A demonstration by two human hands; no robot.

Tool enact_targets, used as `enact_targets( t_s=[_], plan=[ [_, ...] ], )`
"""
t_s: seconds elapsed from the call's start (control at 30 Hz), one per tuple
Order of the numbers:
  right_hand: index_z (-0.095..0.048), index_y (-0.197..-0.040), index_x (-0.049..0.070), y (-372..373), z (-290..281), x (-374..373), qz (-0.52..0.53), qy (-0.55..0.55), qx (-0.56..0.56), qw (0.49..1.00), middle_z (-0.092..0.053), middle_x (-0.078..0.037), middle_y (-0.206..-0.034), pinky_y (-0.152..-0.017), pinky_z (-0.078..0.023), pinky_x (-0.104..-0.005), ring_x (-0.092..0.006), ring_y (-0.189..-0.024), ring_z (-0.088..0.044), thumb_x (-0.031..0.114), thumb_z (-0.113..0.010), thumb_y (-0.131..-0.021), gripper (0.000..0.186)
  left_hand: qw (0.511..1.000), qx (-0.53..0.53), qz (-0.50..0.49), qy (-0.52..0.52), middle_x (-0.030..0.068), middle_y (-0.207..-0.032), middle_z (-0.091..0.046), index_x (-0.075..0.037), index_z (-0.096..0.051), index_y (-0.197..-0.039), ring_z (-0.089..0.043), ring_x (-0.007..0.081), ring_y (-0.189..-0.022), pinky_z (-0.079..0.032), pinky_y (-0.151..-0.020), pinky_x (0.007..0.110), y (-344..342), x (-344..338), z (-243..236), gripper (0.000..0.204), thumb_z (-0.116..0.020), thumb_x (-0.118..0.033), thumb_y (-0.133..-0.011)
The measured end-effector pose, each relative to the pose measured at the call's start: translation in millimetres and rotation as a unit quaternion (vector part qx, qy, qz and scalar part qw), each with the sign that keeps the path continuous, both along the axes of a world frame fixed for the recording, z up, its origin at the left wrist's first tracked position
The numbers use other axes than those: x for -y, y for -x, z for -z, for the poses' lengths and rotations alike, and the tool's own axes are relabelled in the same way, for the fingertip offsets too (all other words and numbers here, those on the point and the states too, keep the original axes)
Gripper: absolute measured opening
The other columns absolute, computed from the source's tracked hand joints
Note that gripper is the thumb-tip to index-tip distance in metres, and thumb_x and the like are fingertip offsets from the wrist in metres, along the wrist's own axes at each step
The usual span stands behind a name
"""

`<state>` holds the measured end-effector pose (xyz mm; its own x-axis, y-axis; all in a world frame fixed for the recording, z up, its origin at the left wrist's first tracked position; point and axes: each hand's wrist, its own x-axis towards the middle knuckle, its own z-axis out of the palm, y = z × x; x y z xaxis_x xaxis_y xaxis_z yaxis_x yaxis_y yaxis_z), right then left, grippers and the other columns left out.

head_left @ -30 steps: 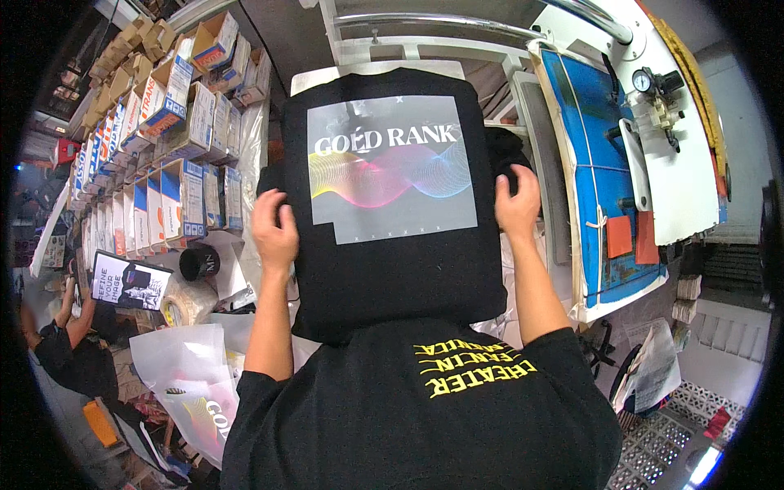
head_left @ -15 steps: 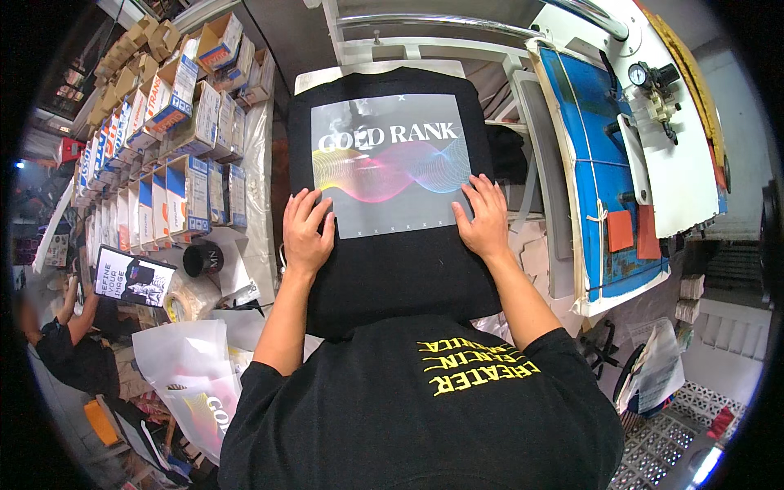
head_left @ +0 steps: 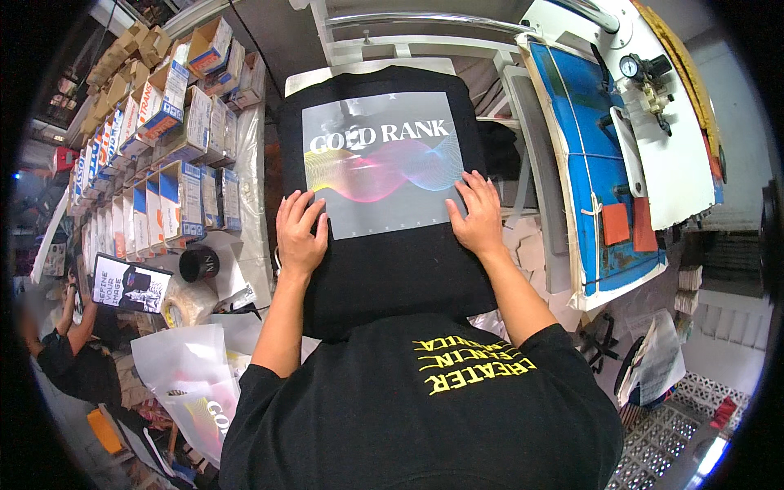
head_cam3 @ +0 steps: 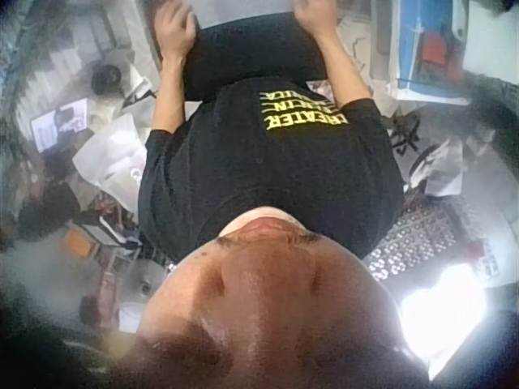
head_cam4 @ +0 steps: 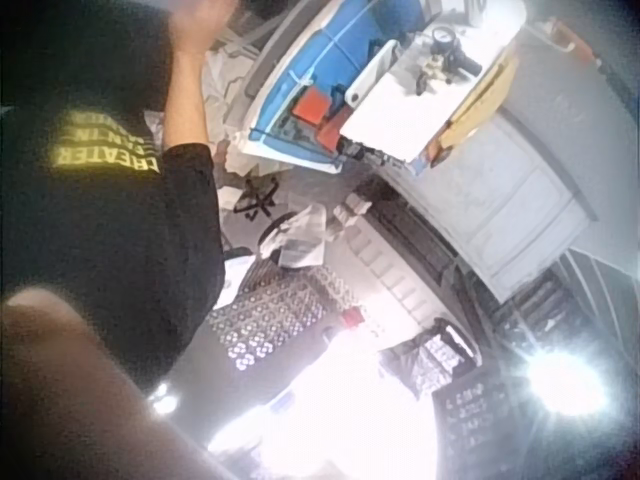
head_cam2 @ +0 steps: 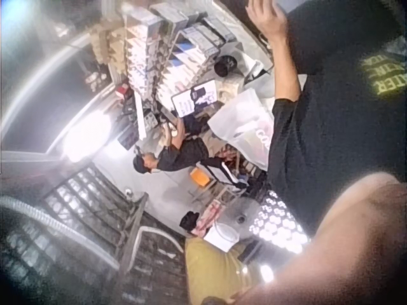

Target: The person cuts a design from a transfer sheet using scissors, aligns it on a black t-shirt on a heat press, and then aligns transfers on subsequent t-shirts.

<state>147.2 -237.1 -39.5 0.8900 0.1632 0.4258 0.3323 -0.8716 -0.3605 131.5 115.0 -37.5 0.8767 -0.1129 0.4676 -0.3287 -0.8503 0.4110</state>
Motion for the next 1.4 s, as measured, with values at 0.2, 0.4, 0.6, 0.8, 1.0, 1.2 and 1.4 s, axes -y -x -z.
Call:
enact_targets(
  t_s=[0.2, 0.4, 0.6, 0.8, 1.0, 1.2, 1.4],
  plan=[
    [-0.066, -0.115, 0.002, 0.1, -0.7, -0.8, 0.001, 0.001, -0.001, 1.0, -0.06, -0.016, -0.132, -0.113, -0.034, -0.052, -0.0355, -0.131, -0.05, 0.026, -0.07, -0.087, 0.037, 1.0, -0.001, -0.001, 0.0, 0.0126, -0.123, -0.065, -0.007, -0.071, -0.108, -0.055, 0.0351, -0.124, -0.039, -0.109, 0.049, -0.2, 0.3, -0.7, 0.027, -0.071, -0.007, -0.081],
    [-0.067, -0.115, 0.002, 0.5, 1.4, -0.5, 0.003, 0.006, -0.004, 1.0, -0.059, -0.017, -0.132, -0.114, -0.033, -0.0517, -0.0353, -0.132, -0.049, 0.026, -0.07, -0.087, 0.037, 1.0, 0.003, -0.001, 0.009, 0.0132, -0.121, -0.065, -0.006, -0.07, -0.106, -0.056, 0.0361, -0.122, -0.039, -0.109, 0.049, -0.5, 0.7, -1.1, 0.026, -0.07, -0.007, -0.081],
    [-0.067, -0.114, 0.002, 0.0, 0.1, -2.0, 0.001, 0.007, -0.004, 1.0, -0.059, -0.017, -0.132, -0.113, -0.033, -0.0516, -0.0353, -0.131, -0.05, 0.026, -0.07, -0.086, 0.037, 1.0, -0.002, -0.007, 0.001, 0.0115, -0.123, -0.063, -0.008, -0.069, -0.107, -0.053, 0.0345, -0.124, -0.037, -0.11, 0.05, -0.7, -0.2, 0.9, 0.028, -0.072, -0.01, -0.078],
    [-0.067, -0.113, 0.001, 0.4, -2.2, -2.1, -0.001, 0.008, -0.002, 1.0, -0.059, -0.017, -0.131, -0.112, -0.034, -0.0516, -0.0356, -0.13, -0.05, 0.025, -0.07, -0.086, 0.037, 1.0, -0.001, -0.007, -0.001, 0.0119, -0.121, -0.063, -0.007, -0.069, -0.107, -0.053, 0.0343, -0.123, -0.038, -0.109, 0.05, -1.7, 0.4, -0.7, 0.029, -0.072, -0.01, -0.078],
    [-0.068, -0.109, 0.002, 0.1, -3.1, -2.5, 0.0, -0.003, 0.006, 1.0, -0.06, -0.017, -0.129, -0.111, -0.035, -0.051, -0.0353, -0.127, -0.052, 0.024, -0.072, -0.084, 0.033, 1.0, -0.002, -0.005, 0.009, 0.0119, -0.12, -0.063, -0.007, -0.069, -0.105, -0.054, 0.034, -0.122, -0.038, -0.109, 0.05, -2.0, 1.3, -1.4, 0.027, -0.072, -0.01, -0.078],
    [-0.07, -0.09, 0.004, -43.0, 6.6, 24.4, 0.132, -0.178, 0.018, 0.975, -0.067, -0.013, -0.099, -0.087, -0.05, -0.0422, -0.0325, -0.099, -0.064, 0.021, -0.075, -0.082, 0.019, 0.996, -0.004, 0.011, 0.084, 0.0105, -0.103, -0.066, -0.008, -0.069, -0.093, -0.057, 0.0328, -0.106, -0.043, -0.092, 0.044, -29.3, -22.8, 11.6, 0.015, -0.07, -0.012, -0.079],
    [-0.057, -0.136, 0.006, -82.5, 43.7, 70.0, 0.071, -0.69, -0.546, 0.47, -0.064, -0.014, -0.129, -0.103, -0.045, -0.0431, -0.0317, -0.115, -0.06, 0.066, -0.055, -0.092, 0.075, 0.586, -0.499, -0.186, 0.611, 0.0152, -0.134, -0.06, -0.008, -0.059, -0.133, -0.054, 0.0337, -0.126, -0.042, -0.105, 0.047, -71.3, -93.4, 94.9, 0.066, -0.058, -0.061, -0.093]
  ],
)
